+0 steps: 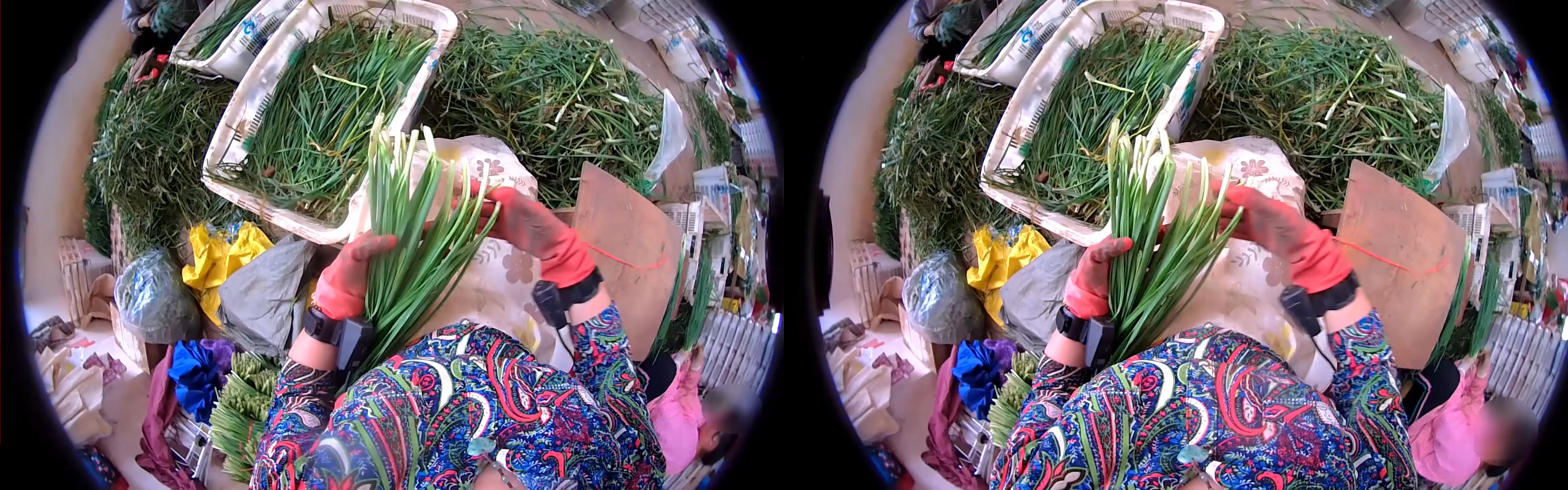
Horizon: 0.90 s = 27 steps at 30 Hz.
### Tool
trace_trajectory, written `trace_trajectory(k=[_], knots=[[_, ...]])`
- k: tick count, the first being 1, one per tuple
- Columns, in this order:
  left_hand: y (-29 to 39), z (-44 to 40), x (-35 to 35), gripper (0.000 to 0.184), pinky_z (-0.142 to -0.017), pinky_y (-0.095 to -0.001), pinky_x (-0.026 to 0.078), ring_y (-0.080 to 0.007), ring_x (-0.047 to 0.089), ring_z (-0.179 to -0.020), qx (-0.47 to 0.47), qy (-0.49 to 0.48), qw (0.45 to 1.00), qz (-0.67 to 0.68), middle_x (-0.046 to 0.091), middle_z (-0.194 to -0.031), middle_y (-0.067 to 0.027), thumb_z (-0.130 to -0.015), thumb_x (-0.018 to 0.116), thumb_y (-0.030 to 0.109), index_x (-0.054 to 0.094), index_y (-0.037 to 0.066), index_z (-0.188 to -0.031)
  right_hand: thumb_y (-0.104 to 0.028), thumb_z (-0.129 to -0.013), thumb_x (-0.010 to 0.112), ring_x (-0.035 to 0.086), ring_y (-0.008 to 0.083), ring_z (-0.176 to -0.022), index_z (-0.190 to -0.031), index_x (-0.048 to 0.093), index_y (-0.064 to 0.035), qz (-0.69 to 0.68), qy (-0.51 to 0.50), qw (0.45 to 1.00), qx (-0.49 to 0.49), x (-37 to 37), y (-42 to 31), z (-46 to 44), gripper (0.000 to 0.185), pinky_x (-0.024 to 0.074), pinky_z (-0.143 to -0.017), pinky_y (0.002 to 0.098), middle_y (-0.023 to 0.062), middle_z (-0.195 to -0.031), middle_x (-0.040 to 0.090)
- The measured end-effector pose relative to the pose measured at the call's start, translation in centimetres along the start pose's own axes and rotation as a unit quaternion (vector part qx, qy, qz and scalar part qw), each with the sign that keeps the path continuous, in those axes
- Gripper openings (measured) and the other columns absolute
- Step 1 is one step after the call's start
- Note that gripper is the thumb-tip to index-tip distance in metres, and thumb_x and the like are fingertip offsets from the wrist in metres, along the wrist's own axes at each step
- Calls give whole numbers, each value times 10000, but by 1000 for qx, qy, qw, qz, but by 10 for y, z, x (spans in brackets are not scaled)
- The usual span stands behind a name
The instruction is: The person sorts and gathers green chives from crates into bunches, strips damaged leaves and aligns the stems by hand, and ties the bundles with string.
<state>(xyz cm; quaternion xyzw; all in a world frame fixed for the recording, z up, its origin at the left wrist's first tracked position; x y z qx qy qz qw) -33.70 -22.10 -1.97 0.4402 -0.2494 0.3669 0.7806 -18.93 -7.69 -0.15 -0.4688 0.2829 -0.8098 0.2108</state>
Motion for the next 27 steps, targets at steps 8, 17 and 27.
trace_trajectory(k=[8, 17, 27], knots=[[0, 16, -9, 339, -779, -273, 472, -175, 599, -844, -14, 87, 978, -190, 610, -998, -98, -828, 511, 178, 517, -6, -1113, -232, -861, 527, 570, 156, -822, -1010, 591, 13, -5, 102, 991, -86, 17, -19, -25, 294, 437, -795, 282, 63, -911, 616], [-21, 3, 24, 357, -819, -268, 453, -164, 569, -925, -111, -57, 990, -63, 578, -1059, -100, -865, 505, 133, 453, -5, -1190, -289, -811, 589, 571, 196, -934, -1197, 451, -3, -89, 7, 993, -72, 56, -27, -28, 500, 457, -837, 323, 117, -1020, 582], [22, -21, 45, 179, -699, -210, 427, -80, 524, -773, 180, 85, 945, -260, 589, -857, -23, -866, 533, 138, 553, 2, -980, -161, -836, 531, 582, 195, -913, -1115, 514, 32, -35, 78, 990, -109, 41, -22, -28, 339, 443, -850, 306, 117, -965, 604]])
Point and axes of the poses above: each hand's wrist, its own z-axis away from the middle knuckle, its own x-axis out of the palm, y = z × x, the point moved 6 cm from there along -z, towards the middle knuckle
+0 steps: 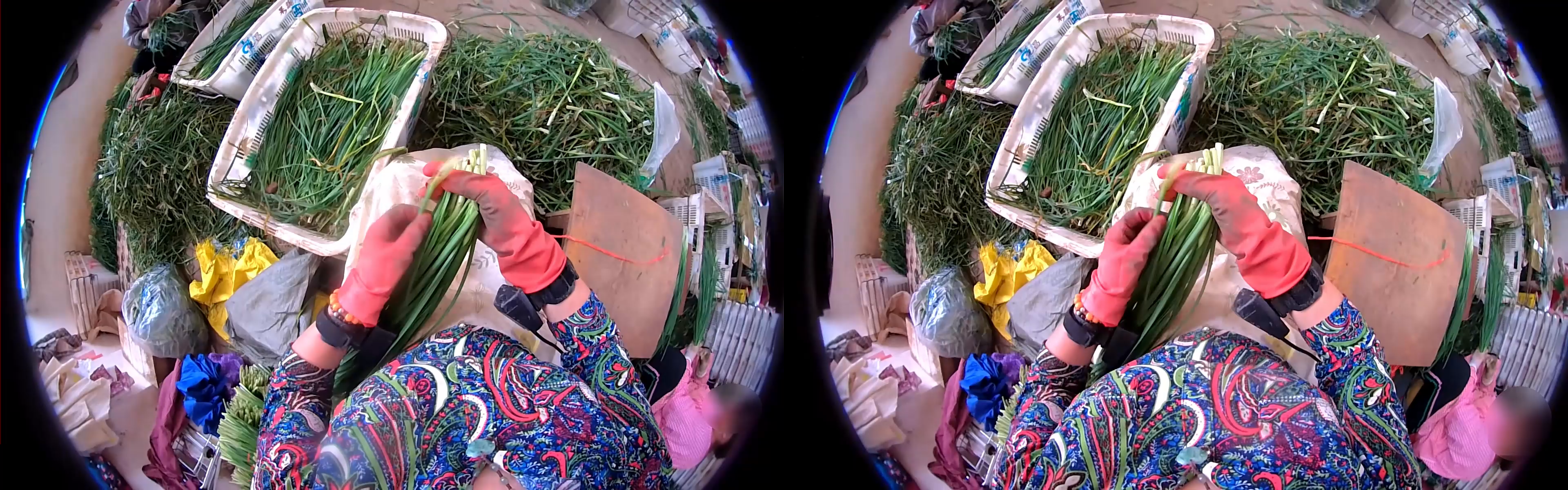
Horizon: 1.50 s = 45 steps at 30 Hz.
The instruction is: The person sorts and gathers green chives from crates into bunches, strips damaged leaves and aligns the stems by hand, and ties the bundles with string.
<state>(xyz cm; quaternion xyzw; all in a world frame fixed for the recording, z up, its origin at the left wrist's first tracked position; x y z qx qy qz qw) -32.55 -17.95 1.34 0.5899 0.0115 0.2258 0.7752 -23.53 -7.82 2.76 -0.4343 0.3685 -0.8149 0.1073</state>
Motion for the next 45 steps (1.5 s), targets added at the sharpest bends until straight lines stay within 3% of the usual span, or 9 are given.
trace_trajectory(k=[8, 10, 15, 23, 28, 33, 36, 40, 45], knots=[[3, -78, -35, 188, -613, -207, 411, -63, 505, -684, 44, -46, 960, -271, 587, -760, -4, -859, 547, 166, 587, -7, -920, -156, -824, 543, 569, 225, -969, -1039, 558, 4, 37, 40, 940, -337, -50, -200, 42, 268, 475, -840, 337, 147, -1078, 578], [29, -101, -26, 272, -659, -350, 457, -295, 593, -705, 103, -67, 875, -468, 611, -772, -153, -819, 507, 267, 601, 22, -889, -117, -872, 470, 482, 252, -1116, -1211, 429, 40, 102, 140, 867, -467, -45, -267, 83, 375, 356, -999, 333, 179, -1156, 518], [76, -113, 39, 743, -881, -388, 425, -325, 450, -1111, 115, -129, 593, -786, 457, -1233, -151, -674, 641, 347, 329, 114, -1307, -101, -887, 439, 536, 222, -1023, -1234, 419, 13, 199, 216, 792, -535, -51, -312, 121, 366, 459, -874, 282, 175, -1123, 533], [167, -45, 188, 695, -1036, -475, 205, -337, 257, -1276, 608, -101, 650, -445, 341, -1353, -124, -756, 615, 308, 296, 112, -1340, -149, -874, 486, 555, 149, -873, -1100, 533, -16, 174, 203, 839, -473, -26, -229, 83, 267, 446, -744, 242, 87, -932, 607], [2, -137, 79, 621, -912, -462, 363, -281, 480, -1098, 361, -168, 580, -711, 516, -1178, -112, -757, 549, 352, 367, 114, -1302, -124, -884, 455, 563, 147, -830, -1087, 531, 0, 37, 226, 816, -530, -59, -239, 92, 250, 427, -778, 234, 100, -911, 608], [74, -100, 31, 605, -726, -332, 478, -258, 612, -841, 145, -149, 652, -729, 631, -898, -142, -731, 598, 455, 505, 68, -1186, -114, -868, 480, 553, 138, -797, -1046, 547, -20, 221, 262, 716, -608, -33, -228, 95, 213, 427, -793, 285, 88, -936, 601], [82, -60, 72, 628, -879, -304, 417, -220, 556, -996, -83, -301, 949, -36, 596, -1064, -124, -856, 433, 518, 445, 27, -1247, -148, -850, 522, 552, 176, -862, -1103, 514, -20, 347, 94, 722, -592, 3, -175, 62, 283, 423, -821, 324, 102, -986, 582], [31, -37, 98, 580, -968, -370, 352, -255, 478, -1102, -311, -390, 644, 580, 497, -1192, -165, -898, 365, 455, 393, 2, -1259, -287, -831, 533, 527, 224, -970, -1203, 457, -39, 552, -46, 675, -488, 37, -66, 51, 453, 384, -909, 412, 110, -1026, 563], [8, -9, 77, 539, -944, -419, 376, -305, 478, -1092, -329, -259, 782, 461, 506, -1167, -148, -905, 411, 359, 291, 17, -1305, -423, -716, 616, 487, 201, -1059, -1223, 478, -119, 606, -177, 588, -506, 63, -7, 73, 607, 308, -969, 445, 85, -1099, 534]])
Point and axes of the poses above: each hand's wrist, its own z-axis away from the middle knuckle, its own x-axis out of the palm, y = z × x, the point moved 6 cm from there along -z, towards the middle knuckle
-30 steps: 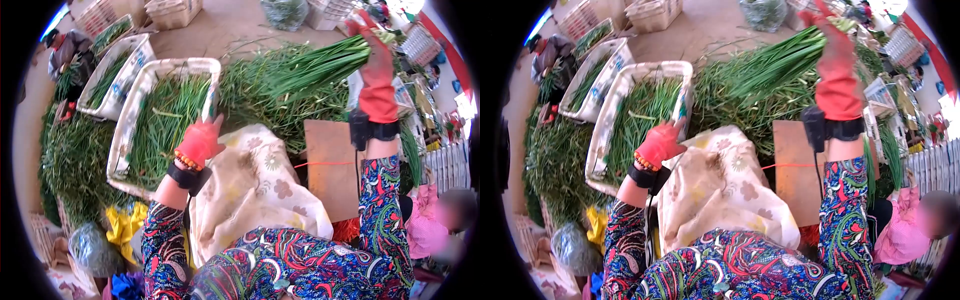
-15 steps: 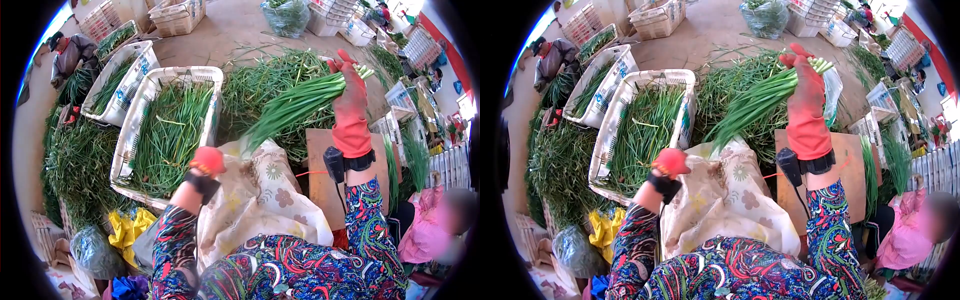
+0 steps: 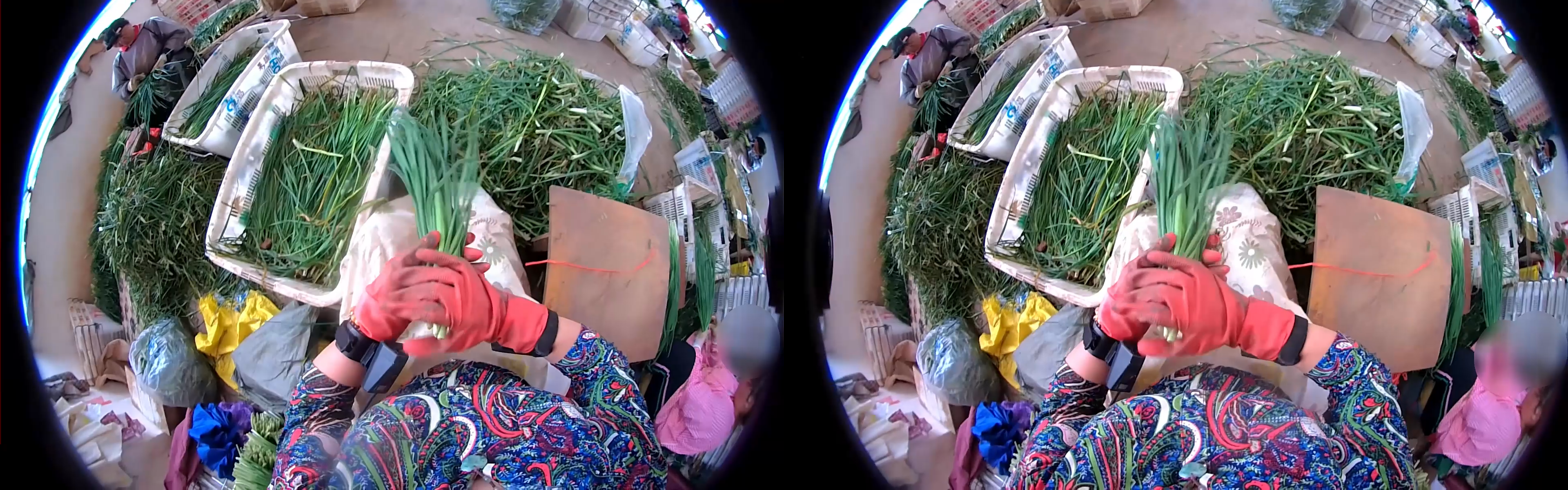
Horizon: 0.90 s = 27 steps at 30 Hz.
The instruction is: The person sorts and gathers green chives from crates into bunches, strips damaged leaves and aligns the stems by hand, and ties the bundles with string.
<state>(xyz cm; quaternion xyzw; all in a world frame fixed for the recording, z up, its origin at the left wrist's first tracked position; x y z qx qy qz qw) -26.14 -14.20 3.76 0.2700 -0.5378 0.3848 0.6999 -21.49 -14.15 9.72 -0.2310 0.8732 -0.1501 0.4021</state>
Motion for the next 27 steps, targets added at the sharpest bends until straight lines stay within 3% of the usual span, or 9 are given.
trace_trajectory(k=[3, 5, 11, 16, 19, 20, 22, 24, 27], knots=[[-1, 5, -7, 488, -946, -420, 382, -295, 497, -1075, 27, -28, 999, 12, 515, -1154, -168, -931, 324, 380, 371, 13, -1249, -467, -771, 534, 434, 215, -1124, -1236, 477, -139, -255, 127, 947, -151, -6, -32, -7, 572, 311, -955, 452, 67, -1167, 496], [-3, 8, -4, 453, -916, -423, 408, -278, 514, -1054, 49, -30, 998, -1, 537, -1121, -122, -921, 391, 343, 363, 38, -1254, -456, -837, 419, 355, 242, -1201, -1276, 421, -136, -537, 413, 582, -450, 22, -25, -4, 543, 337, -930, 487, 36, -1259, 436], [9, 42, -41, 427, -803, -282, 479, -170, 545, -939, 241, 127, 849, -453, 526, -1090, -115, -907, 407, 88, 287, 2, -1308, -460, -817, 453, 429, 264, -1072, -1268, 436, -176, -586, 482, 512, -402, 43, -16, -18, 534, 365, -868, 461, 67, -1255, 445], [-15, 29, -3, 353, -844, -297, 460, -208, 532, -1001, 53, 182, 975, -120, 517, -1102, -135, -892, 418, 124, 359, -12, -1213, -463, -797, 486, 503, 286, -942, -1261, 452, -215, -626, 544, 435, -351, 50, -2, -13, 528, 392, -806, 435, 99, -1250, 454], [-8, 21, -26, 231, -778, -341, 462, -213, 559, -871, 58, 144, 978, -137, 584, -880, -92, -864, 514, 230, 531, 23, -965, -190, -870, 455, 531, 136, -928, -1208, 507, -115, -325, 184, 927, 27, 27, -2, 3, 349, 372, -898, 318, 60, -986, 590], [3, 17, -50, 204, -736, -319, 463, -189, 557, -803, 50, 155, 973, -165, 577, -829, -76, -847, 535, 217, 539, 28, -925, -182, -861, 482, 566, 131, -816, -1166, 552, -124, -275, -150, 943, 113, 31, -2, 15, 319, 427, -818, 276, 49, -853, 618], [24, 21, -51, 188, -565, -252, 429, -112, 479, -567, 108, 226, 931, -266, 523, -706, -18, -781, 601, 183, 540, 52, -901, -229, -872, 505, 561, 72, -655, -1113, 601, -183, -526, -192, 698, 447, 32, 4, 36, 263, 453, -630, 211, -6, -752, 618], [69, 32, -60, 371, -490, -258, 439, -92, 473, -523, 130, 347, 754, -542, 520, -681, -4, -750, 619, 190, 495, 67, -1077, -366, -854, 519, 551, 82, -625, -991, 660, -197, -503, -134, 659, 543, 32, 13, 48, 259, 451, -622, 243, 4, -700, 608], [105, 65, -43, 462, -701, -436, 470, -365, 587, -829, 107, 478, 315, -813, 600, -924, -218, -804, 495, 219, 397, 154, -1251, -252, -819, 516, 557, 276, -921, -1305, 358, -167, -258, -128, 920, 268, 37, 7, 20, 518, 450, -810, 304, 113, -999, 574]])
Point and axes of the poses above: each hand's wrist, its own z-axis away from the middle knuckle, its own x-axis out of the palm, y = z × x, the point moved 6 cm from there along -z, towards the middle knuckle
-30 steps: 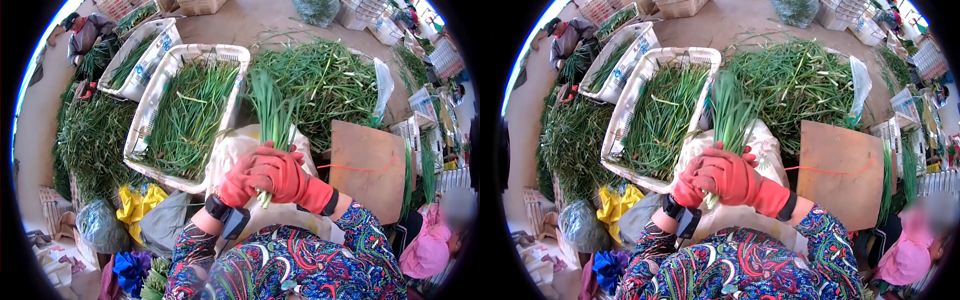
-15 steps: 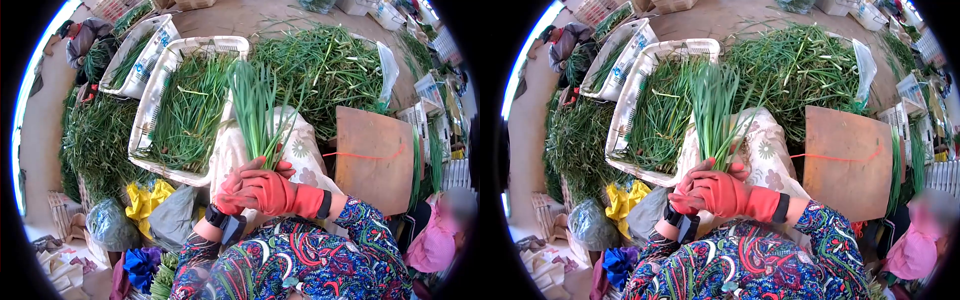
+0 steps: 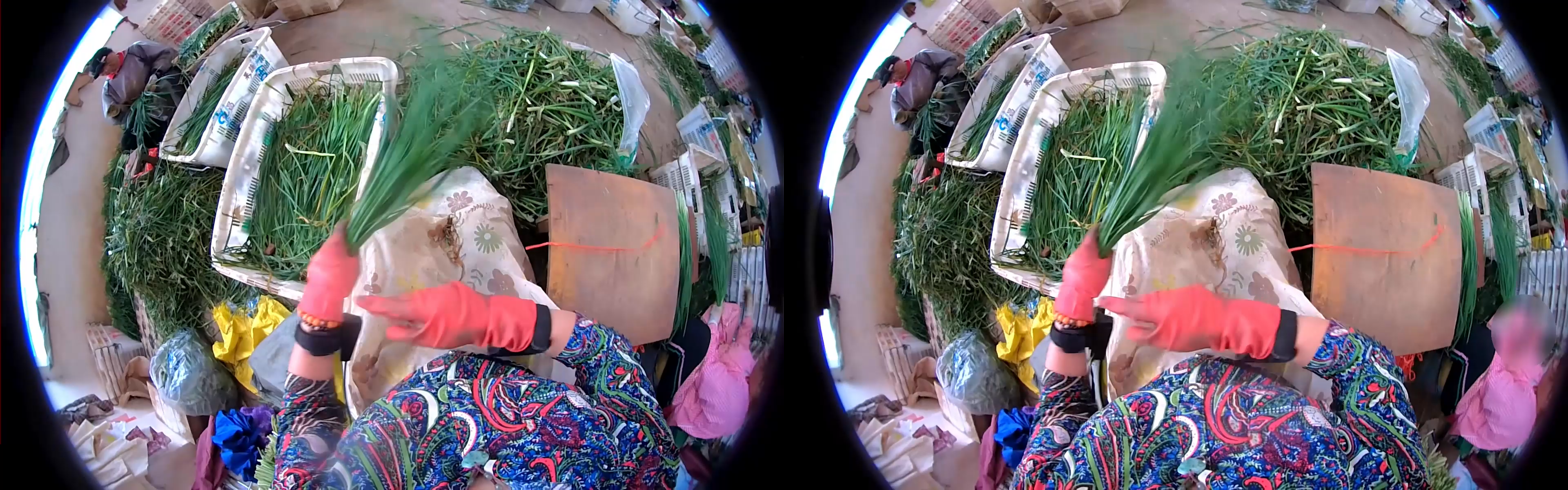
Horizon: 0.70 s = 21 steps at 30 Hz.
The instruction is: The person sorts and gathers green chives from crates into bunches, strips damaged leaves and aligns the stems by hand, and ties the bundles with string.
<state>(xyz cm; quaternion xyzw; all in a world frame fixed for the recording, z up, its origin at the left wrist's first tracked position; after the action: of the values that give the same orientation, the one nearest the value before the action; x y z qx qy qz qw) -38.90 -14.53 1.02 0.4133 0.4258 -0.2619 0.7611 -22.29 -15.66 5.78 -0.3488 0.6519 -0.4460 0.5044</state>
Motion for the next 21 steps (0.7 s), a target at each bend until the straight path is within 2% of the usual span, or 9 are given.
trace_trajectory(k=[2, 6, 8, 10, 14, 15, 17, 18, 21], knots=[[-9, 8, -14, 498, -656, -424, 476, -336, 599, -761, 77, 63, 993, -63, 596, -773, -172, -792, 505, 210, 385, 226, -1275, -197, -730, 559, 391, 310, -1180, -1370, 186, -99, 68, -10, 991, -114, 4, -19, -25, 747, 342, -980, 376, 148, -1302, 369], [-45, 24, -10, 525, -578, -331, 475, -253, 560, -648, 150, 95, 965, -191, 565, -794, -78, -833, 448, 136, 336, 193, -1343, -195, -661, 611, 307, 342, -1233, -1370, 210, -129, 258, 72, 945, -185, 20, -29, -68, 817, 284, -1009, 453, 129, -1335, 316], [-32, 40, -25, 374, -552, -358, 466, -241, 575, -707, 90, 52, 986, -130, 584, -862, -69, -800, 508, 162, 491, 129, -1172, -207, -622, 634, 285, 356, -1242, -1369, 203, -132, 352, 109, 917, -152, 26, -16, -89, 866, 265, -1015, 480, 121, -1340, 310], [-26, 58, -38, 278, -572, -387, 466, -271, 580, -747, 138, 102, 955, -243, 585, -908, -82, -691, 618, 138, 548, 99, -957, -208, -641, 611, 298, 358, -1231, -1385, 124, -130, 400, 89, 904, -119, 18, 0, -103, 892, 255, -1012, 470, 114, -1334, 324], [-34, 81, -59, 652, -621, -364, 472, -266, 586, -735, 168, 203, 957, -118, 599, -850, -66, -622, 575, 33, 479, 230, -1235, -194, -730, 557, 521, 279, -1018, -1388, 25, -103, 308, 96, 943, -83, -4, 18, -105, 852, 219, -1020, 466, 132, -1090, 540], [-38, 83, -62, 651, -616, -367, 467, -275, 579, -721, 176, 217, 953, -119, 600, -864, -68, -617, 580, 28, 481, 224, -1230, -189, -703, 596, 584, 280, -909, -1387, 105, -126, 263, -73, 960, 61, 4, 45, -107, 844, 350, -929, 447, 126, -1027, 585], [-41, 85, -72, 670, -611, -374, 460, -285, 570, -701, 179, 252, 944, -120, 597, -831, -71, -612, 583, 6, 471, 216, -1238, -161, -740, 546, 606, 308, -791, -1361, 204, -103, 279, -111, 948, 103, -1, 45, -104, 711, 449, -795, 396, 124, -905, 617], [-48, 87, -77, 694, -586, -379, 453, -304, 555, -672, 163, 270, 945, -83, 588, -793, -90, -600, 580, -19, 461, 204, -1246, -136, -741, 540, 604, 302, -790, -1329, 273, -102, 295, -69, 952, 54, -6, 44, -99, 647, 464, -736, 383, 134, -905, 611], [-114, 84, -98, 511, -547, -209, 423, -78, 511, -610, 59, 355, 913, 190, 564, -730, 13, -747, 563, -52, 505, 139, -1217, -79, -738, 529, 592, 286, -762, -1234, 429, -107, 416, 52, 908, -29, -46, 5, -73, 507, 468, -665, 362, 130, -864, 593]])
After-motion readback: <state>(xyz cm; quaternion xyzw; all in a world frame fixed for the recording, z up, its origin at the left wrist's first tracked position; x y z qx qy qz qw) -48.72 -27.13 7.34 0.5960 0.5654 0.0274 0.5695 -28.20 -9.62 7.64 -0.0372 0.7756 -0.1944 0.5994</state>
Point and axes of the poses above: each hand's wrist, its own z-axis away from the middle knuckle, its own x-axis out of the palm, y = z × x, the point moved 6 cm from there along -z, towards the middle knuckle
